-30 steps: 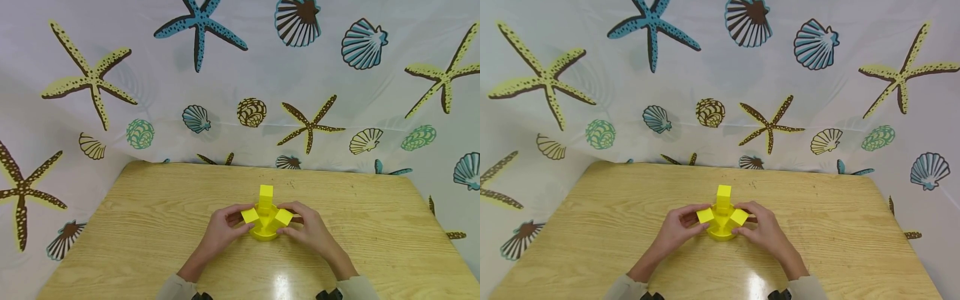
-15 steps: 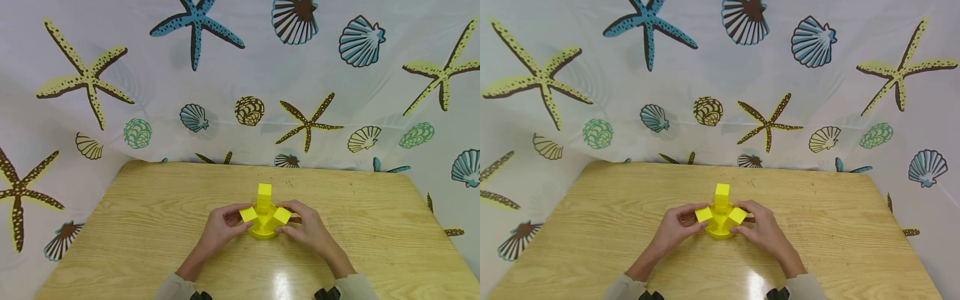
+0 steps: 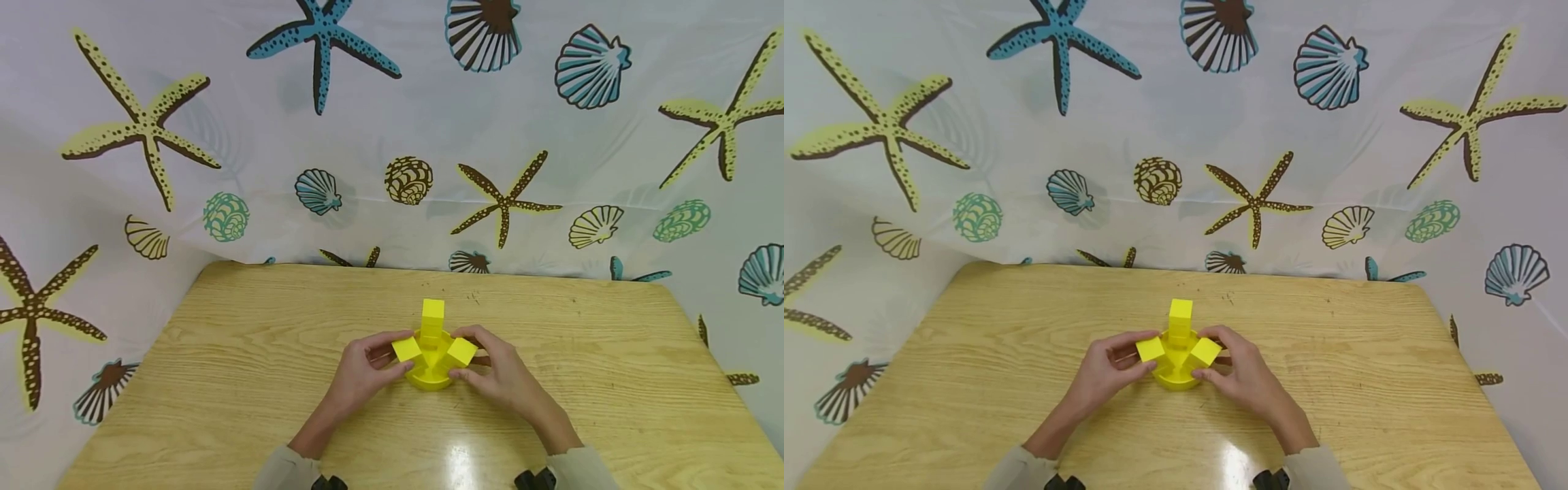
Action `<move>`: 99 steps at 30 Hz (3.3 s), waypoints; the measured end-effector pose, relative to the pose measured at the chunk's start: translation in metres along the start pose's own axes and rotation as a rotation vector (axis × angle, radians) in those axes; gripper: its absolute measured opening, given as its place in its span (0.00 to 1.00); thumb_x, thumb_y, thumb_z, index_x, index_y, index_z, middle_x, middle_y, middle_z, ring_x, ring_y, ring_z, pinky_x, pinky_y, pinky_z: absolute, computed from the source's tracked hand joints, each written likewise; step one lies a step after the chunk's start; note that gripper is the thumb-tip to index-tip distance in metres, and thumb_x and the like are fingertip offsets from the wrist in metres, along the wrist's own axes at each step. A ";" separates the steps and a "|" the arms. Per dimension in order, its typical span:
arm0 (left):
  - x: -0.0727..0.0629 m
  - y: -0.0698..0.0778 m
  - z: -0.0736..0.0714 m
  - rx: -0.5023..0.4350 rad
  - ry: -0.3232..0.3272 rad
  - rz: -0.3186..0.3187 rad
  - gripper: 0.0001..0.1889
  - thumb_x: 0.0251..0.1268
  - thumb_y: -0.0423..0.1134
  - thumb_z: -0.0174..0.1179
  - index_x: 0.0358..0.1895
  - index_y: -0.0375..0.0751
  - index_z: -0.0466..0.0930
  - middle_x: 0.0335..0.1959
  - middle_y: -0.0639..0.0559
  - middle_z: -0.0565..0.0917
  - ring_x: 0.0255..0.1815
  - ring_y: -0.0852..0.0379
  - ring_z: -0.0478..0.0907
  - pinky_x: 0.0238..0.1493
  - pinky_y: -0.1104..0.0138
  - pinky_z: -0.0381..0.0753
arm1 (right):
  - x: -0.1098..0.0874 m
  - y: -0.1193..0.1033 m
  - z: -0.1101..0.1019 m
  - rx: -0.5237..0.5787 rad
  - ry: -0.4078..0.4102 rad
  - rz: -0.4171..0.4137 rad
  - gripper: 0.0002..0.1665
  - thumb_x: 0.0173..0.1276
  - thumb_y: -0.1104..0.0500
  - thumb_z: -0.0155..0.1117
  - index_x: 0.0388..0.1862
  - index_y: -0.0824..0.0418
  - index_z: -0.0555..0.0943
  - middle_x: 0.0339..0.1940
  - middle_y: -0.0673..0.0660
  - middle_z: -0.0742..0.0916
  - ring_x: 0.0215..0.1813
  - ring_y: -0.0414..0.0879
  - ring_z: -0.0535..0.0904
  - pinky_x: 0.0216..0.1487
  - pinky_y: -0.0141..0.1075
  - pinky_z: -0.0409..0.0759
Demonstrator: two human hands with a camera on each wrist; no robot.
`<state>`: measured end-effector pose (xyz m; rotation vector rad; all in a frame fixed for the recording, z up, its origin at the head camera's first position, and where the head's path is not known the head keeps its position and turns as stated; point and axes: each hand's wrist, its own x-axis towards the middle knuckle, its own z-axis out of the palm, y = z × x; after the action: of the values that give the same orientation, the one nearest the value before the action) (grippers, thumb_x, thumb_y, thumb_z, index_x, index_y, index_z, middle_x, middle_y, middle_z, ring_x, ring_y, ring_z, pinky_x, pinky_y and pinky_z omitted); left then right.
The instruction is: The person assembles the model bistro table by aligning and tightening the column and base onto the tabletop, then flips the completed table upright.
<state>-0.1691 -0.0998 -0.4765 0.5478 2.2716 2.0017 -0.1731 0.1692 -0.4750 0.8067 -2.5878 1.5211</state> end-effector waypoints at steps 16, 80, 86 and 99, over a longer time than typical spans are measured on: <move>0.007 -0.007 0.000 0.094 -0.106 -0.084 0.39 0.59 0.30 0.75 0.74 0.35 0.68 0.74 0.39 0.69 0.72 0.38 0.69 0.69 0.49 0.73 | -0.001 0.006 0.012 -0.015 -0.028 0.148 0.49 0.58 0.59 0.83 0.75 0.63 0.69 0.72 0.61 0.76 0.68 0.58 0.76 0.63 0.48 0.81; 0.009 0.020 0.007 0.040 0.277 -0.031 0.15 0.65 0.33 0.71 0.53 0.34 0.88 0.50 0.42 0.89 0.51 0.47 0.86 0.49 0.67 0.86 | 0.003 -0.033 -0.004 0.181 0.198 0.169 0.21 0.73 0.54 0.69 0.60 0.63 0.84 0.51 0.58 0.88 0.51 0.53 0.86 0.47 0.47 0.88; 0.011 0.021 0.012 -0.080 0.315 -0.045 0.13 0.64 0.32 0.71 0.50 0.32 0.88 0.49 0.40 0.88 0.47 0.48 0.88 0.47 0.60 0.88 | 0.004 -0.035 -0.001 0.256 0.292 0.213 0.19 0.68 0.59 0.74 0.54 0.66 0.83 0.46 0.61 0.89 0.44 0.51 0.88 0.43 0.49 0.88; 0.007 0.024 0.014 -0.088 0.268 0.023 0.17 0.66 0.30 0.69 0.58 0.35 0.84 0.57 0.41 0.81 0.45 0.44 0.89 0.46 0.60 0.88 | 0.003 -0.033 0.003 0.248 0.271 0.158 0.23 0.69 0.58 0.73 0.61 0.58 0.79 0.40 0.64 0.88 0.38 0.61 0.88 0.40 0.48 0.89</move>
<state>-0.1666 -0.0823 -0.4545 0.3167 2.3103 2.2981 -0.1604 0.1528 -0.4491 0.3795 -2.3453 1.8742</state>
